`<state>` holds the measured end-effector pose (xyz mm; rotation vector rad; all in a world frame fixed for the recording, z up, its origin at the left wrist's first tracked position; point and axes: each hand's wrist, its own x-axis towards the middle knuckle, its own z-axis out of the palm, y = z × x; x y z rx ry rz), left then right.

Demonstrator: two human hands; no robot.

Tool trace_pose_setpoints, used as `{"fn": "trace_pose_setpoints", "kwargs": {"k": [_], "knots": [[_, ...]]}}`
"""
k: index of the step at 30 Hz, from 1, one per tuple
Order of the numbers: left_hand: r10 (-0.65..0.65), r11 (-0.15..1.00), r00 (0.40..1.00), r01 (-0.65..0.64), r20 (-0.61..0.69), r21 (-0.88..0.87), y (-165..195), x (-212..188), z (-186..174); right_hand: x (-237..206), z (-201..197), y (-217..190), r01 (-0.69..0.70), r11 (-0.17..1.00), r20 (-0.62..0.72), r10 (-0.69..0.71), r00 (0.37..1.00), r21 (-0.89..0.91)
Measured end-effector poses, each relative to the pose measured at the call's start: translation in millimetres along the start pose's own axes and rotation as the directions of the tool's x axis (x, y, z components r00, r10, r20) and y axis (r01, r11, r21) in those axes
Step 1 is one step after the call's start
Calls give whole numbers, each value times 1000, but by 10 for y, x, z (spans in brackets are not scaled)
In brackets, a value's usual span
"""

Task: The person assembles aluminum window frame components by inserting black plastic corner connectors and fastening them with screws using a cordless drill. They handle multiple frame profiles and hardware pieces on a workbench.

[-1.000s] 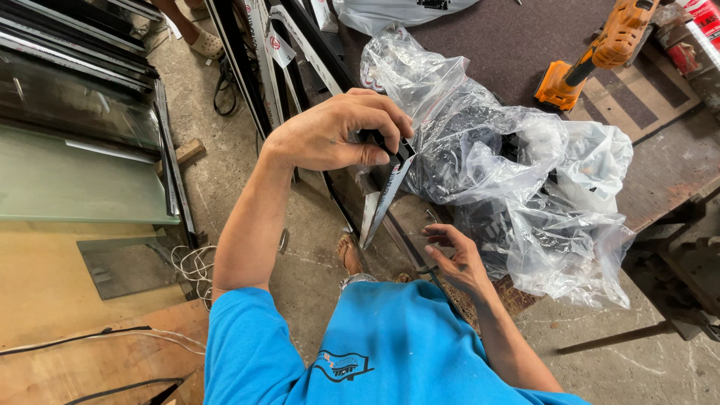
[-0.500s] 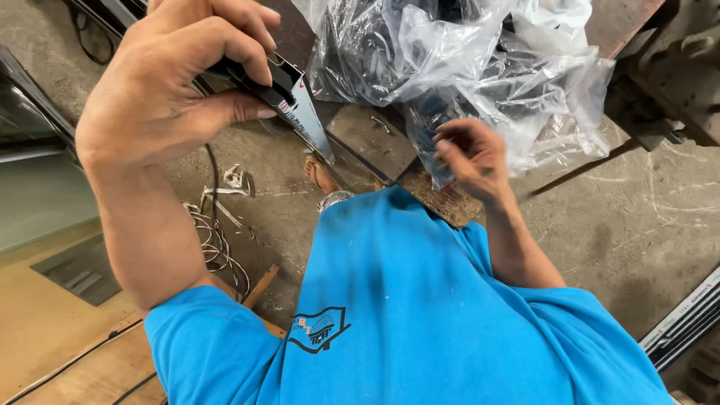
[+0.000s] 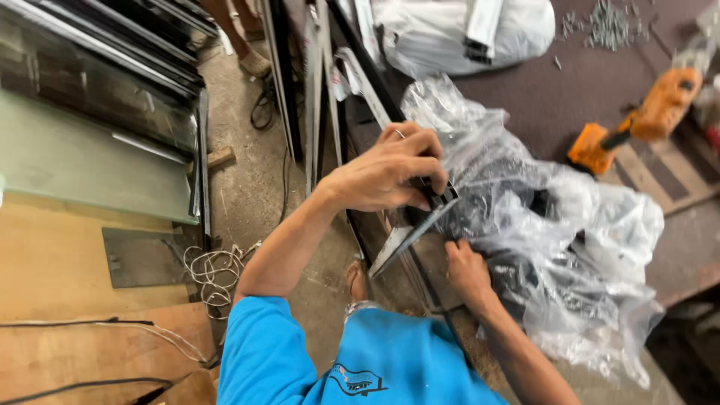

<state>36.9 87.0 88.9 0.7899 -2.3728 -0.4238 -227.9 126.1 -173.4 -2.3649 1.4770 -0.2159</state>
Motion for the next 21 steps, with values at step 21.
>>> {"fn": "trace_pose_setpoints", "kwargs": {"k": [21], "knots": [[1,999,1000,0,-13,47,-36,-22,162,-234,-1150,-738,636,504,-735,-4,678,584]]}}
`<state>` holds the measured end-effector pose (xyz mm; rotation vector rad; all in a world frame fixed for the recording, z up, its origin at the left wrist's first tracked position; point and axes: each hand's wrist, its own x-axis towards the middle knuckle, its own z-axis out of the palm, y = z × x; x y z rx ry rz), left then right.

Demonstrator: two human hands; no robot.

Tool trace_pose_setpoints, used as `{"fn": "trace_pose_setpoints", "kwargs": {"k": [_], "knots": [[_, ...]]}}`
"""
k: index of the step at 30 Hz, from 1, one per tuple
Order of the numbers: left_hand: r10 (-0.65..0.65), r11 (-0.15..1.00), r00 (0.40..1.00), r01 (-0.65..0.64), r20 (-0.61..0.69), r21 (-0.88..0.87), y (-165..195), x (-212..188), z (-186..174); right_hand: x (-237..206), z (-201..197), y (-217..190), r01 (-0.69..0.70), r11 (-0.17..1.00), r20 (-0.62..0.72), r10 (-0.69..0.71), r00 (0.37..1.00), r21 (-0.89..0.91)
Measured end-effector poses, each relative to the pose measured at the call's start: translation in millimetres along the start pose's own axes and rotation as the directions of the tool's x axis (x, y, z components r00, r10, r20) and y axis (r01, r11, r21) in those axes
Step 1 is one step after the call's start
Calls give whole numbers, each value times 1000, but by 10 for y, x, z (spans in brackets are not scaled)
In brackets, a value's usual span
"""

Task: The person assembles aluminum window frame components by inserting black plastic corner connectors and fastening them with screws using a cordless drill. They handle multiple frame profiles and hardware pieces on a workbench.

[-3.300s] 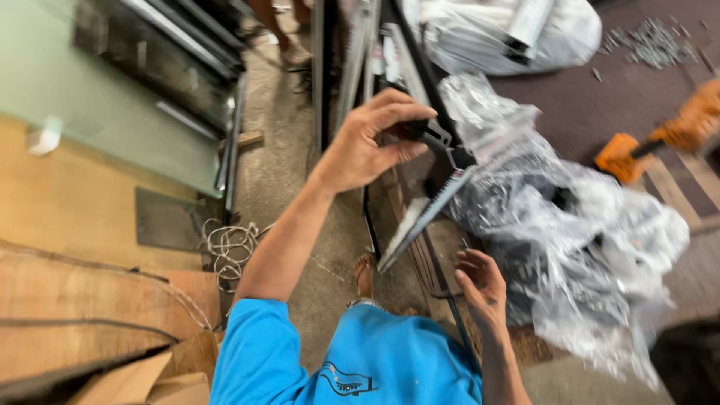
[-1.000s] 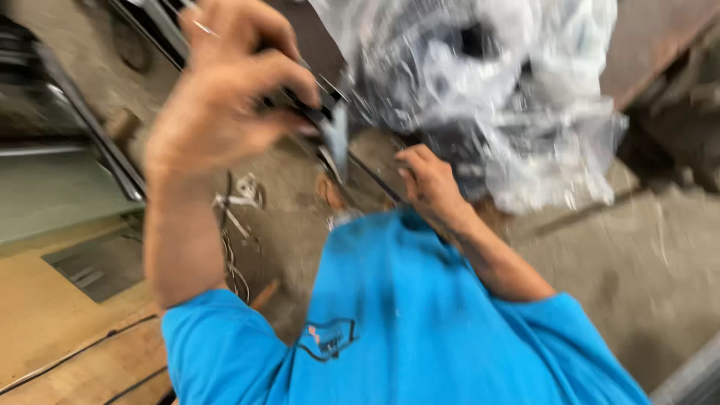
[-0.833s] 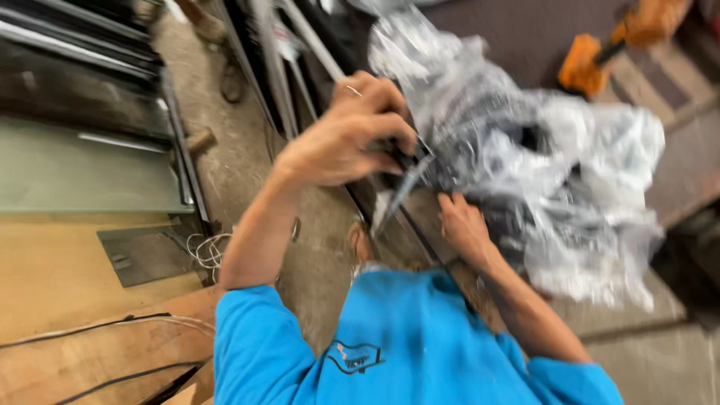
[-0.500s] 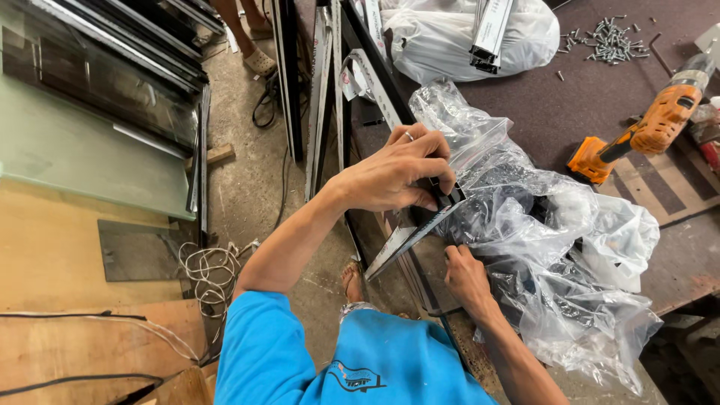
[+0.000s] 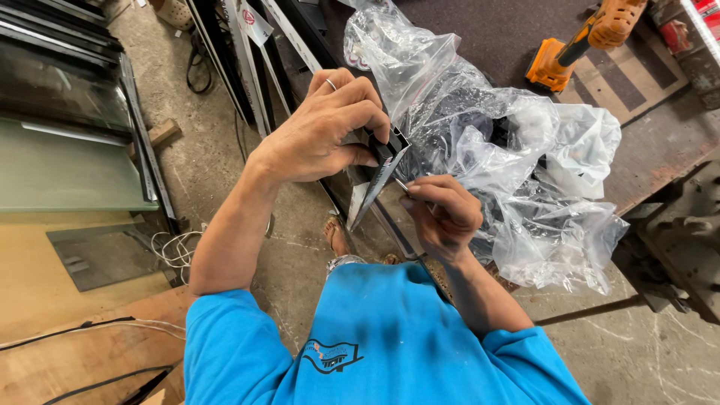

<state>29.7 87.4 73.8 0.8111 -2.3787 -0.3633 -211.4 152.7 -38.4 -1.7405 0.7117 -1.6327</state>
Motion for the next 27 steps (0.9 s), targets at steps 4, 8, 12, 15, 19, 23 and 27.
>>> {"fn": "trace_pose_setpoints", "kwargs": {"k": [4,8,12,15,19,23,27], "knots": [[-18,1000,1000,18,4,-12,2,-12,23,84,80,35,-63,995,-12,62,998,-75],[1,1000,1000,-1,14,-7,-10,21,-1,172,125,101,-32,999,12,32,999,-27],[-7,999,1000,7,-7,-36,-3,29,-71,262,272,174,-65,981,-10,68,998,183],[-23,997,999,21,-22,-69,21,16,-82,340,305,210,-254,862,23,272,962,438],[-45,995,999,43,-26,-85,49,1,-85,417,276,248,-403,641,197,370,908,653],[-48,992,998,45,-28,-115,52,24,-143,387,177,351,-390,796,257,301,918,463],[-62,992,998,64,16,-112,62,54,-132,450,-502,664,-618,764,304,554,775,184]]}}
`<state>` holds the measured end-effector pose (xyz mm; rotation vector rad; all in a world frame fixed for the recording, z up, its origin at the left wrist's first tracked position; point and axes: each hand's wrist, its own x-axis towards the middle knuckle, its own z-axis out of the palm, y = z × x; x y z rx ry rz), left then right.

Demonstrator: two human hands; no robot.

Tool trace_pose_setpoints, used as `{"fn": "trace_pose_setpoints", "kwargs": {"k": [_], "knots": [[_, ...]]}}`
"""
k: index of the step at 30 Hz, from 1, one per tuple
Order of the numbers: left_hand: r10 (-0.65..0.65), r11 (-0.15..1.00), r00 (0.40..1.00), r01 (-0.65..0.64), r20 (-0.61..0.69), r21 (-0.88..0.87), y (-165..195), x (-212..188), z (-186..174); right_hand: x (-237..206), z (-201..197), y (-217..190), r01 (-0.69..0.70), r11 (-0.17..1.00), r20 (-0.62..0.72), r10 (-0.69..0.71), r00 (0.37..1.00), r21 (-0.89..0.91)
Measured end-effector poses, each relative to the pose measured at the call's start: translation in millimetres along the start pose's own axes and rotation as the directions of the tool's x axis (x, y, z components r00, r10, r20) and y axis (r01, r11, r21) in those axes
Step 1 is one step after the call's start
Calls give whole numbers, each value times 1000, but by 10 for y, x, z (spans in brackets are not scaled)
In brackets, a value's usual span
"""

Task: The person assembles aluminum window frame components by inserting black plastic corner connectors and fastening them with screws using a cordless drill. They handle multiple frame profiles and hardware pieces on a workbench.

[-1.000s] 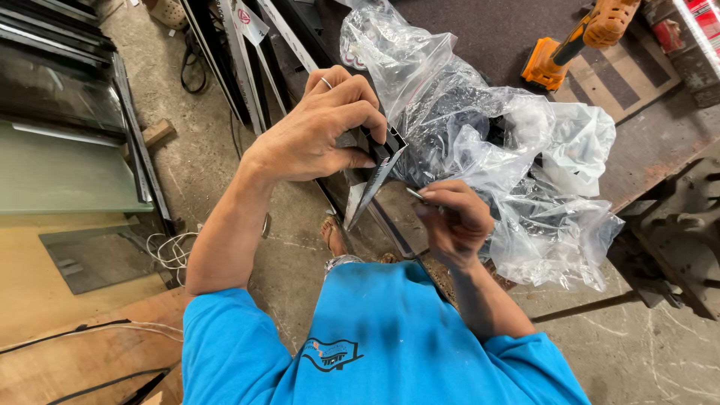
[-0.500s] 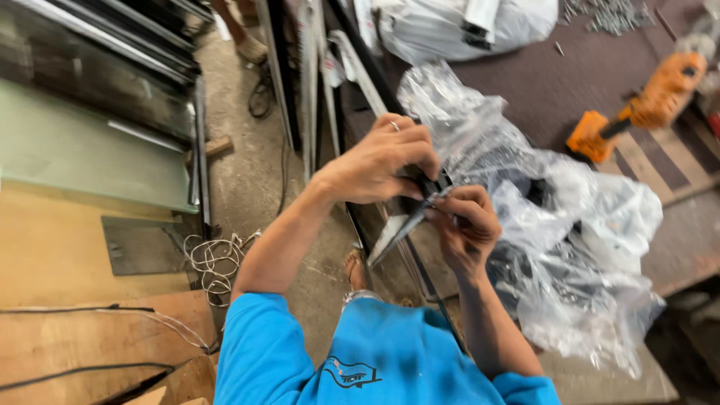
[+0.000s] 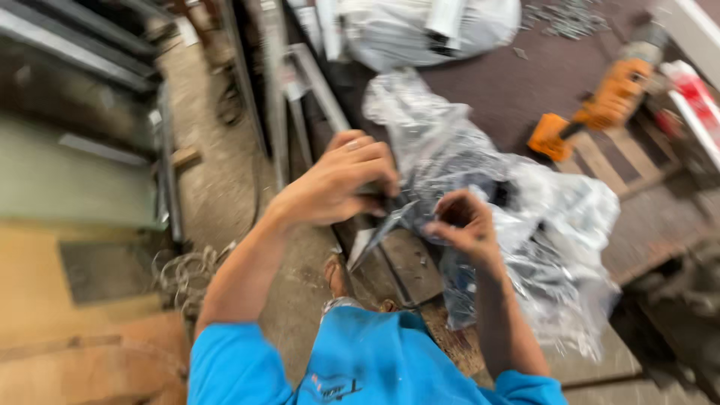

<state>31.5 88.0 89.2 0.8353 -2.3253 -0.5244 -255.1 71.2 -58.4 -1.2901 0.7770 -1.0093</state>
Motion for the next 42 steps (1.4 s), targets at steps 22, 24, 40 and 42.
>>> {"fn": "trace_pose_setpoints", "kwargs": {"k": [22,24,40,42], "knots": [[19,1000,998,-20,-57,-4,-71,-1,52,1757,-1790,-90,326,684,-529,-719,450,-652],[4,1000,998,-4,-56,-10,-60,-16,50,1657,-1791,-113,439,619,-458,-782,424,-651],[44,999,998,-44,-49,-5,17,-76,85,-1968,-544,-363,111,994,-319,-107,942,-5],[45,999,997,-44,-59,3,23,-90,95,-2313,-388,-210,73,997,-280,-79,957,-32]]}}
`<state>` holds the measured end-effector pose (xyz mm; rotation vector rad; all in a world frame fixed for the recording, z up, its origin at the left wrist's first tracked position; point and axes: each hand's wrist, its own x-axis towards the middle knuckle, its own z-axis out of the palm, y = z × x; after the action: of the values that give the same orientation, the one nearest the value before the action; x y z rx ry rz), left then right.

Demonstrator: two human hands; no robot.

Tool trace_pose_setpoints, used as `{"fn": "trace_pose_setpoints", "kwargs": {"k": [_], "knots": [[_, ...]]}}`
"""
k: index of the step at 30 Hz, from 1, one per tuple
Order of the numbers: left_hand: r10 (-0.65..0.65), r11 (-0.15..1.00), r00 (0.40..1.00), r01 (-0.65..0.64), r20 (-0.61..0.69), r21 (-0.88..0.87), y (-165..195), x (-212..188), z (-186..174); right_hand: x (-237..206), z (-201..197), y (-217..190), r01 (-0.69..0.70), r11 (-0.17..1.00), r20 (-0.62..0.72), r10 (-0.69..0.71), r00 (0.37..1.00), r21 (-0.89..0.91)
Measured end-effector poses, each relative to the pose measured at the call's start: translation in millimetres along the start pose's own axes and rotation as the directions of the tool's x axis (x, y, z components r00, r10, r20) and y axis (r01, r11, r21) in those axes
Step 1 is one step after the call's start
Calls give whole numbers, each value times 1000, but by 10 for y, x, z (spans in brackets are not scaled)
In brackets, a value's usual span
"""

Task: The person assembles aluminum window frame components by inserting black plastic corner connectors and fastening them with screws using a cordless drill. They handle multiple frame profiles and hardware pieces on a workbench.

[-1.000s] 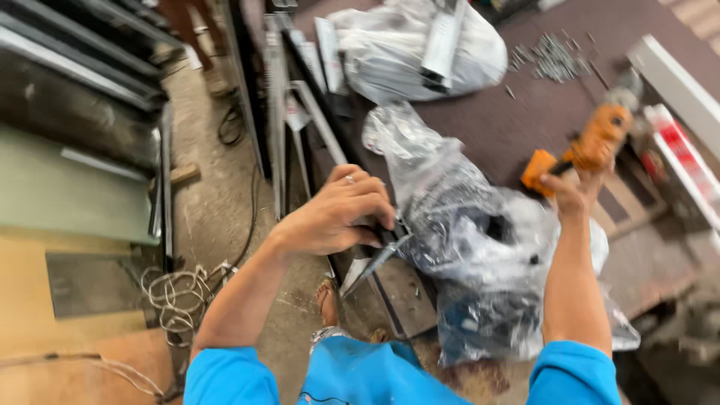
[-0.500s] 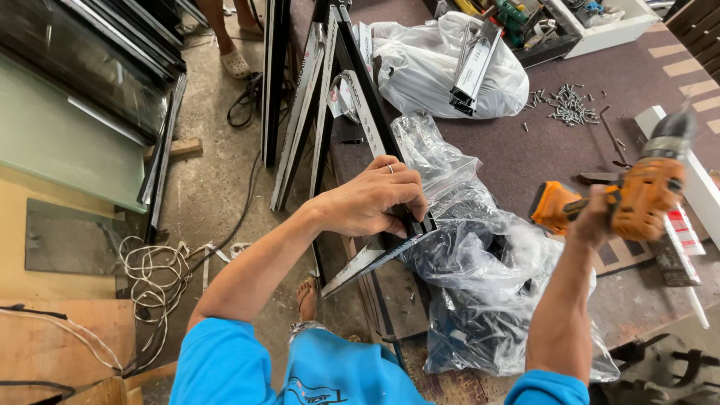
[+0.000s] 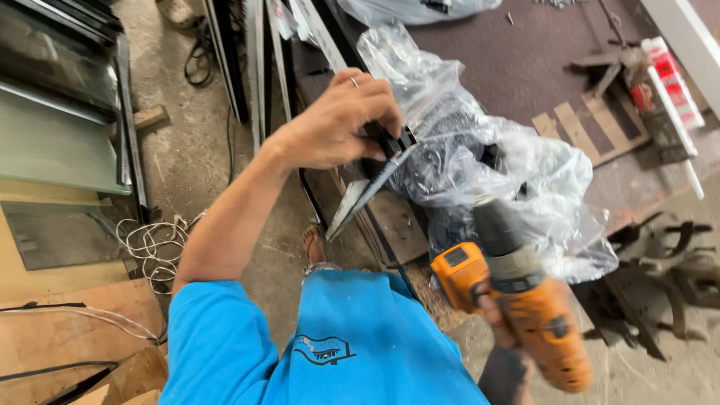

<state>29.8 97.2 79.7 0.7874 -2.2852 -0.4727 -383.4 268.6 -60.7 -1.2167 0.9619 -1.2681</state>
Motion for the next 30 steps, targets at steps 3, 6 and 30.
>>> {"fn": "trace_pose_setpoints", "kwargs": {"k": [3,6,30], "knots": [[-10,1000,1000,10,2,12,12,-10,9,-295,237,160,242,943,32,-242,970,-227],[-18,1000,1000,18,13,15,32,-3,21,-295,455,191,325,898,62,-322,945,-297],[-12,999,1000,13,-13,44,-26,6,66,42,704,108,396,837,140,-371,918,-377]]}}
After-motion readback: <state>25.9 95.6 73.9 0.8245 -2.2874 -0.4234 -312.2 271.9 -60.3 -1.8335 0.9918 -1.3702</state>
